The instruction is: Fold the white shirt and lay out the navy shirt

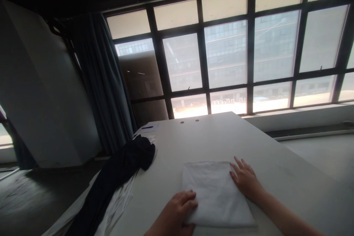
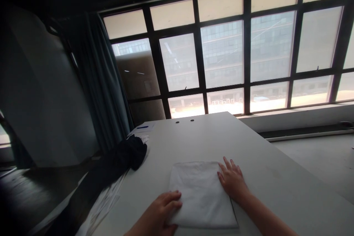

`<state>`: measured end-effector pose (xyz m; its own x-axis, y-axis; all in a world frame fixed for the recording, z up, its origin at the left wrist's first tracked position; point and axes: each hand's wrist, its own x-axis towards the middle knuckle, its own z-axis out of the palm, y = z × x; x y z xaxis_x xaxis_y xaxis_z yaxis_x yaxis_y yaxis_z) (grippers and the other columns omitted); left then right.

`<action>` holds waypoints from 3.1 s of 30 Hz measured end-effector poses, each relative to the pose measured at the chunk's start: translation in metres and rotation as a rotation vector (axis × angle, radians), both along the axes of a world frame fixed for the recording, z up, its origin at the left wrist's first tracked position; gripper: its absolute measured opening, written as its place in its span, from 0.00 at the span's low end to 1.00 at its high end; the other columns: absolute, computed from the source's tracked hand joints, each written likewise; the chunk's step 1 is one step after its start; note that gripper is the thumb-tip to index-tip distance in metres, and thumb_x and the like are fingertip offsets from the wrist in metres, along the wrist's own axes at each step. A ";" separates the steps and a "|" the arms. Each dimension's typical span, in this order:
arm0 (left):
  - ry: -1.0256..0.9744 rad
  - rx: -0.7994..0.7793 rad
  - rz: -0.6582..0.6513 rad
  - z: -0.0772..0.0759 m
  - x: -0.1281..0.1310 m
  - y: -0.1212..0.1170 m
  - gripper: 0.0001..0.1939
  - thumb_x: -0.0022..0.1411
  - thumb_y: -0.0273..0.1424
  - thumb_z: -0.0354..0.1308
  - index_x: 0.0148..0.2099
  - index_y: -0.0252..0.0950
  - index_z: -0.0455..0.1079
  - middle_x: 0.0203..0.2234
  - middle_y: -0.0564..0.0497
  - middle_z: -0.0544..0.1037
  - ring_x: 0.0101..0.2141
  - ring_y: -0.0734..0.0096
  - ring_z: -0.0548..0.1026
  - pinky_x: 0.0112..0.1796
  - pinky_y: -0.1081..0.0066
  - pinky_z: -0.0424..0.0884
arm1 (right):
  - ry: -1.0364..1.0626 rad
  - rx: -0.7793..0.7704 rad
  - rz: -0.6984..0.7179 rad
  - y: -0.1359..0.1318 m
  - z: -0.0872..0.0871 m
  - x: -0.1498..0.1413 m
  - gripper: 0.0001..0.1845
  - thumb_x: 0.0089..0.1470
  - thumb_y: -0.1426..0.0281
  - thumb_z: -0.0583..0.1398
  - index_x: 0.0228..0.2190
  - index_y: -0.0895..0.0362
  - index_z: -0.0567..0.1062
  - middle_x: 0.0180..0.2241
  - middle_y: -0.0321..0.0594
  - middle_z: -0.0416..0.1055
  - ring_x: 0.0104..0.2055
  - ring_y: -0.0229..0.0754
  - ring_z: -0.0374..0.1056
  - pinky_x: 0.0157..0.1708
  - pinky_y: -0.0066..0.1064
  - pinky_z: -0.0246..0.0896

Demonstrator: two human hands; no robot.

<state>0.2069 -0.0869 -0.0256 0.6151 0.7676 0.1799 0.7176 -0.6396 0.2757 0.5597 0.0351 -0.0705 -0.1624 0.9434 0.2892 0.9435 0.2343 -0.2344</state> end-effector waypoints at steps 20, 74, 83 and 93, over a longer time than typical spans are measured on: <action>-0.339 0.060 0.273 -0.009 -0.023 0.011 0.18 0.60 0.23 0.51 0.47 0.44 0.75 0.45 0.50 0.81 0.50 0.63 0.78 0.53 0.64 0.73 | -0.275 -0.062 0.376 -0.071 0.045 -0.043 0.16 0.43 0.79 0.57 0.35 0.57 0.79 0.41 0.51 0.76 0.44 0.54 0.70 0.45 0.44 0.60; 0.206 0.105 0.049 -0.082 0.012 0.020 0.41 0.70 0.48 0.52 0.74 0.49 0.35 0.71 0.44 0.47 0.68 0.34 0.50 0.62 0.36 0.52 | -0.081 0.004 -0.075 -0.014 0.024 -0.018 0.29 0.62 0.68 0.48 0.63 0.60 0.66 0.67 0.52 0.59 0.66 0.57 0.57 0.63 0.50 0.50; -0.027 0.157 0.160 -0.068 0.011 0.018 0.49 0.60 0.50 0.62 0.74 0.39 0.45 0.70 0.37 0.53 0.67 0.40 0.54 0.63 0.42 0.57 | 0.026 -0.160 0.504 -0.102 0.008 -0.107 0.34 0.63 0.48 0.50 0.65 0.47 0.62 0.69 0.46 0.53 0.70 0.68 0.46 0.64 0.70 0.36; -0.341 0.132 0.287 -0.046 0.010 0.004 0.24 0.64 0.32 0.53 0.62 0.38 0.64 0.55 0.40 0.74 0.57 0.55 0.72 0.57 0.57 0.71 | -0.067 -0.164 0.373 -0.010 0.007 -0.026 0.35 0.66 0.47 0.41 0.68 0.45 0.54 0.72 0.38 0.46 0.73 0.59 0.34 0.65 0.67 0.14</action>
